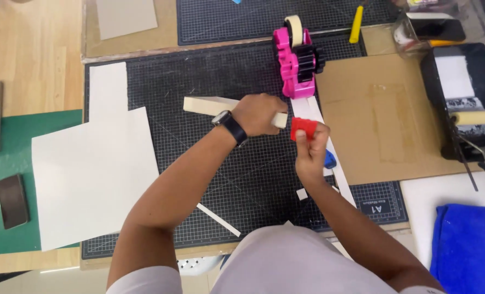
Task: Constructing a small box from paper and cardboard by cutting, folding, and using tape and glue.
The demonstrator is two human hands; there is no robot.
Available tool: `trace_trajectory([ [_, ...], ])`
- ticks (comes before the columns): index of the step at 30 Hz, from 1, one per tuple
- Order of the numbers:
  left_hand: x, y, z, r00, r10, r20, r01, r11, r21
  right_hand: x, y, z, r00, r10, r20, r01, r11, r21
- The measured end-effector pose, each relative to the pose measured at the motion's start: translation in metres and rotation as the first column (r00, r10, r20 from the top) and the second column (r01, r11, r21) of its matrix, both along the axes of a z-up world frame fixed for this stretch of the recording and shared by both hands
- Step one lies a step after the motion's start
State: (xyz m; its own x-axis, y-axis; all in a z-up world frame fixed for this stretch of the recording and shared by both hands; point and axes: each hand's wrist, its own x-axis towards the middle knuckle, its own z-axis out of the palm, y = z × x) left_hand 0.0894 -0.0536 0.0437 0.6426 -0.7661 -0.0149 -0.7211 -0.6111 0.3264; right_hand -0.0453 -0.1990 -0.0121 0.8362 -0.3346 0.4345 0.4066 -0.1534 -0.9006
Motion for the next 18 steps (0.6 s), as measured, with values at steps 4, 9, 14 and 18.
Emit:
trace_trajectory([
  [4, 0.011, -0.021, -0.007, 1.0, 0.007, -0.027, -0.006, 0.999, 0.038, 0.02, -0.003, 0.009, 0.998, -0.013, 0.06, 0.012, 1.0, 0.023],
  [9, 0.023, -0.026, -0.004, 0.99, 0.058, -0.13, -0.056, 0.998, 0.017, 0.031, -0.008, -0.003, 0.996, -0.019, 0.083, 0.021, 0.999, -0.027],
  [14, 0.023, -0.025, 0.0, 0.976, 0.076, -0.203, -0.08, 0.997, -0.011, 0.037, -0.01, -0.008, 0.996, -0.026, 0.08, 0.029, 0.999, -0.038],
  [18, 0.032, -0.027, 0.006, 0.976, 0.098, -0.194, -0.104, 0.994, -0.019, 0.039, -0.008, -0.008, 0.994, 0.005, 0.107, -0.005, 1.0, -0.001],
])
